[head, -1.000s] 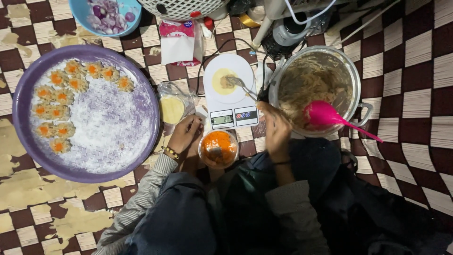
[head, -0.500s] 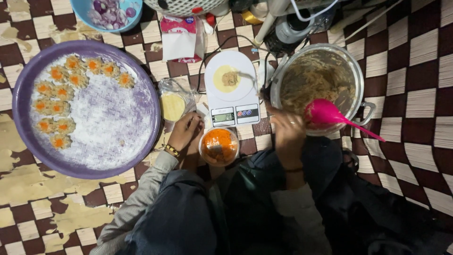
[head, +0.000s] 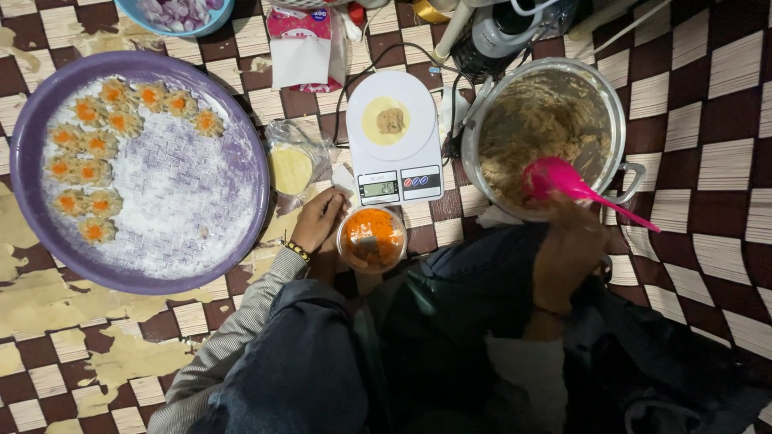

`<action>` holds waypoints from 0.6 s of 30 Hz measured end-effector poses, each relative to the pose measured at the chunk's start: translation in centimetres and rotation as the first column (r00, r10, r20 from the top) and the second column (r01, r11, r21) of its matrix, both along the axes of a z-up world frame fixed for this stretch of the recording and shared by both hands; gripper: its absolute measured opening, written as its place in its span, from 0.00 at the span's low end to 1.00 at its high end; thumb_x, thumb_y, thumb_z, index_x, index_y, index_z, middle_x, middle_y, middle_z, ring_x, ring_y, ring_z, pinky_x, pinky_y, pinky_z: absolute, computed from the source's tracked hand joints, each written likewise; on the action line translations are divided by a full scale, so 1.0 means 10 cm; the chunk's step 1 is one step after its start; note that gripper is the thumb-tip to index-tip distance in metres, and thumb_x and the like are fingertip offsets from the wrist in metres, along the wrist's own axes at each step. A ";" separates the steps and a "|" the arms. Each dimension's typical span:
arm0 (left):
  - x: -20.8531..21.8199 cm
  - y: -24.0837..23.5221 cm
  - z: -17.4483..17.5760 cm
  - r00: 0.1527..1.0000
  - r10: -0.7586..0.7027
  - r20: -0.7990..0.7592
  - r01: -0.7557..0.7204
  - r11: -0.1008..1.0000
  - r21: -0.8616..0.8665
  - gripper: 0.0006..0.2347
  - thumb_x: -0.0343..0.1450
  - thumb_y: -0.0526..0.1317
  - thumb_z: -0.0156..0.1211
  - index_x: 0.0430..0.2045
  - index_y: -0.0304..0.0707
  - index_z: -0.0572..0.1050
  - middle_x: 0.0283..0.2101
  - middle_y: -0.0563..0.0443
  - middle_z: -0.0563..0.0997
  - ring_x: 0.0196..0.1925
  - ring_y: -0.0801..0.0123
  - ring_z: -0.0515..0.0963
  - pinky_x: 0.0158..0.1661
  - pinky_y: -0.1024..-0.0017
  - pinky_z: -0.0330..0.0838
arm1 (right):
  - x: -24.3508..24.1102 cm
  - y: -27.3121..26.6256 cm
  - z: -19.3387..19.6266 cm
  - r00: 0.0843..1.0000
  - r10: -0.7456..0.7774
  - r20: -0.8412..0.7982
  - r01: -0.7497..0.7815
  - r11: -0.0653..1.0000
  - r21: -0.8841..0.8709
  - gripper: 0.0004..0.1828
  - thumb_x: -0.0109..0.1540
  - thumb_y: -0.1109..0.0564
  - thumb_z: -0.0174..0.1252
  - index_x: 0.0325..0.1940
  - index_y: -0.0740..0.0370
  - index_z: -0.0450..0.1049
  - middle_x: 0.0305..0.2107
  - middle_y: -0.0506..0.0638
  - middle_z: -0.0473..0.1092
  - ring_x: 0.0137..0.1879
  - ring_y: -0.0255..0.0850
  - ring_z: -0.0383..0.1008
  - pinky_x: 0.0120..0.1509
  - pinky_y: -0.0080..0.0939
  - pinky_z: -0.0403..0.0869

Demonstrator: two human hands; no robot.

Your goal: The person prepares dim sum by placing a circular dough wrapper on a digital scale, adding a portion of meat filling with a spoon, and then folding the edges of the dough to enclose the filling.

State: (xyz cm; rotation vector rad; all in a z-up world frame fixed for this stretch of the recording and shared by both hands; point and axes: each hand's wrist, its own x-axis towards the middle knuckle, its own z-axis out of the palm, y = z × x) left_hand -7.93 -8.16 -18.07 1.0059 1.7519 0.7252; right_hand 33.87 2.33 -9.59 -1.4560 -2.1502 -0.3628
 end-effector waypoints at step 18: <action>-0.20 0.28 0.48 0.999 0.037 0.038 -0.048 0.939 0.340 0.09 0.80 0.39 0.47 0.45 0.40 0.78 0.35 0.38 0.81 0.40 0.55 0.81 0.46 0.56 0.75 | -0.56 -0.09 0.33 0.998 0.061 0.005 -0.061 0.994 -0.093 0.32 0.64 0.47 0.68 0.67 0.66 0.71 0.55 0.65 0.65 0.61 0.64 0.64 0.65 0.61 0.60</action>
